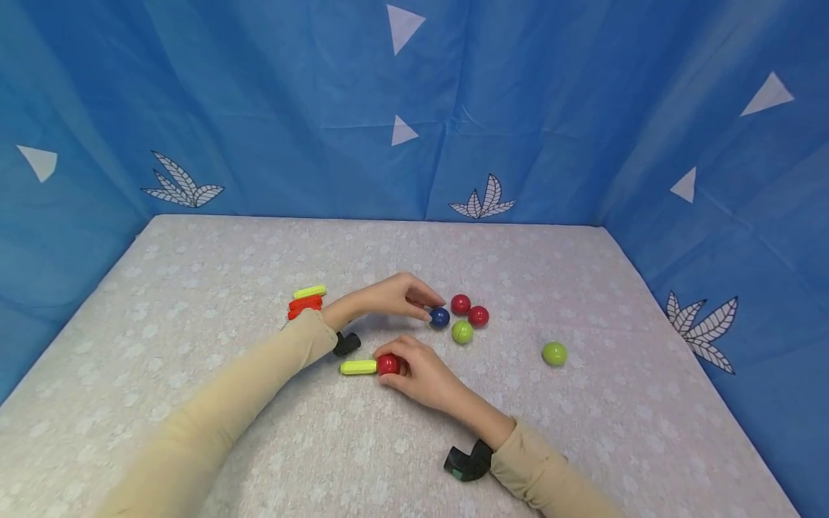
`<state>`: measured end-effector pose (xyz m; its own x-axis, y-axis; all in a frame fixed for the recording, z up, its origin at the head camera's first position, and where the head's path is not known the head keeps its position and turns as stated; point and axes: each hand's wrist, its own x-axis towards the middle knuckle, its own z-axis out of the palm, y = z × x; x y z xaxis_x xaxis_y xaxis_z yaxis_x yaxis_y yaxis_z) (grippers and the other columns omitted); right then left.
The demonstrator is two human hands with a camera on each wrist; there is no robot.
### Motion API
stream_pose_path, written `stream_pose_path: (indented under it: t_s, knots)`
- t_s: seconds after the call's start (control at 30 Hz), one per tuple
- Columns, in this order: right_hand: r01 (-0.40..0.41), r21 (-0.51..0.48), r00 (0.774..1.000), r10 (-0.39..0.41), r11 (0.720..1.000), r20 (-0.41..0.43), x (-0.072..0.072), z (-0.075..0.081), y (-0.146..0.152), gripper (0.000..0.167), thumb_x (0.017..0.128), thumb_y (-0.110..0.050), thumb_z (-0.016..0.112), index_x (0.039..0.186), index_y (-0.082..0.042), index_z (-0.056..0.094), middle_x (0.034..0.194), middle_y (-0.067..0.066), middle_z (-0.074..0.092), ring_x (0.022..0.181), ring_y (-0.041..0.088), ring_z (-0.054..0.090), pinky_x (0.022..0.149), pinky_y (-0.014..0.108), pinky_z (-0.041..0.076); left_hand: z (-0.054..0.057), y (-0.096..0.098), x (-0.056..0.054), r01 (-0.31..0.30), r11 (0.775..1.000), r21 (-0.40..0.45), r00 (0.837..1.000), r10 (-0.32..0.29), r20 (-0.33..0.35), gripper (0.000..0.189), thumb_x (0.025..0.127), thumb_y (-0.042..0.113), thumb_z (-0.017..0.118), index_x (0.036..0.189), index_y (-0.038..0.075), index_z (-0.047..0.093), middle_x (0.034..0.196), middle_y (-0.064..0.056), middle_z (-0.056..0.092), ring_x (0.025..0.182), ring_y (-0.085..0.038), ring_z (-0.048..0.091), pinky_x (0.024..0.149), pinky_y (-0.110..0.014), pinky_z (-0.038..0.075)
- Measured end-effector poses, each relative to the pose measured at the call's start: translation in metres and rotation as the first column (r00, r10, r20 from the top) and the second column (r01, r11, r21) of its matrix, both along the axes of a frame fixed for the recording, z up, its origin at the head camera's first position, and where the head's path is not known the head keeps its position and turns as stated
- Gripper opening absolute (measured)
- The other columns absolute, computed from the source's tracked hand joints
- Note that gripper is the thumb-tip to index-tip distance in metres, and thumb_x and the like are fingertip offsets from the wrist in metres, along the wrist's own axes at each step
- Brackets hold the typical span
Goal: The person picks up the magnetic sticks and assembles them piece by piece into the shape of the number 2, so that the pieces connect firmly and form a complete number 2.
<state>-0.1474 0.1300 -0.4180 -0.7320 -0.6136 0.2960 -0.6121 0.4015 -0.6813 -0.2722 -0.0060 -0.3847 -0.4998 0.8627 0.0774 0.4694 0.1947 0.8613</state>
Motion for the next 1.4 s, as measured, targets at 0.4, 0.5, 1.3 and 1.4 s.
stream_pose_path:
  t_s: [0.4, 0.5, 1.3, 1.4]
  knots:
    - [-0.004, 0.053, 0.998, 0.001, 0.999, 0.064, 0.003, 0.008, 0.002, 0.030, 0.081, -0.013, 0.075, 0.109, -0.011, 0.065, 0.099, -0.003, 0.055, 0.077, 0.012, 0.049, 0.063, 0.024, 0.045, -0.017, 0.010, 0.000, -0.008, 1.000, 0.016, 0.998, 0.009, -0.060, 0.039, 0.083, 0.002, 0.070, 0.121, 0.000, 0.062, 0.119, -0.009, 0.061, 0.106, -0.008, 0.056, 0.088, -0.021, 0.044]
    - [-0.015, 0.054, 0.998, 0.011, 0.998, 0.066, 0.004, 0.009, 0.001, 0.030, 0.081, -0.013, 0.075, 0.109, -0.011, 0.065, 0.098, -0.003, 0.055, 0.075, 0.012, 0.049, 0.062, 0.024, 0.045, -0.020, 0.014, 0.000, -0.031, 0.999, 0.020, 0.995, 0.033, -0.097, 0.037, 0.083, 0.005, 0.071, 0.120, 0.002, 0.063, 0.117, -0.008, 0.062, 0.105, -0.007, 0.056, 0.087, -0.020, 0.044]
    - [-0.124, 0.058, 0.988, 0.118, 0.991, 0.095, 0.002, 0.011, 0.011, 0.029, 0.083, -0.019, 0.073, 0.111, -0.014, 0.065, 0.103, -0.007, 0.058, 0.074, 0.011, 0.048, 0.061, 0.024, 0.043, -0.029, -0.011, 0.014, -0.242, 0.942, 0.235, 0.970, 0.243, 0.026, 0.037, 0.081, 0.007, 0.073, 0.116, -0.002, 0.065, 0.113, -0.009, 0.064, 0.096, -0.010, 0.062, 0.080, -0.025, 0.050]
    - [-0.125, 0.040, 0.988, 0.121, 0.991, 0.097, 0.000, 0.013, 0.016, 0.029, 0.084, -0.019, 0.072, 0.112, -0.014, 0.064, 0.104, -0.006, 0.058, 0.075, 0.012, 0.049, 0.061, 0.026, 0.044, -0.032, -0.020, 0.019, -0.276, 0.936, 0.221, 0.961, 0.270, 0.056, 0.037, 0.081, 0.007, 0.074, 0.116, 0.000, 0.065, 0.113, -0.008, 0.064, 0.095, -0.010, 0.062, 0.080, -0.025, 0.050]
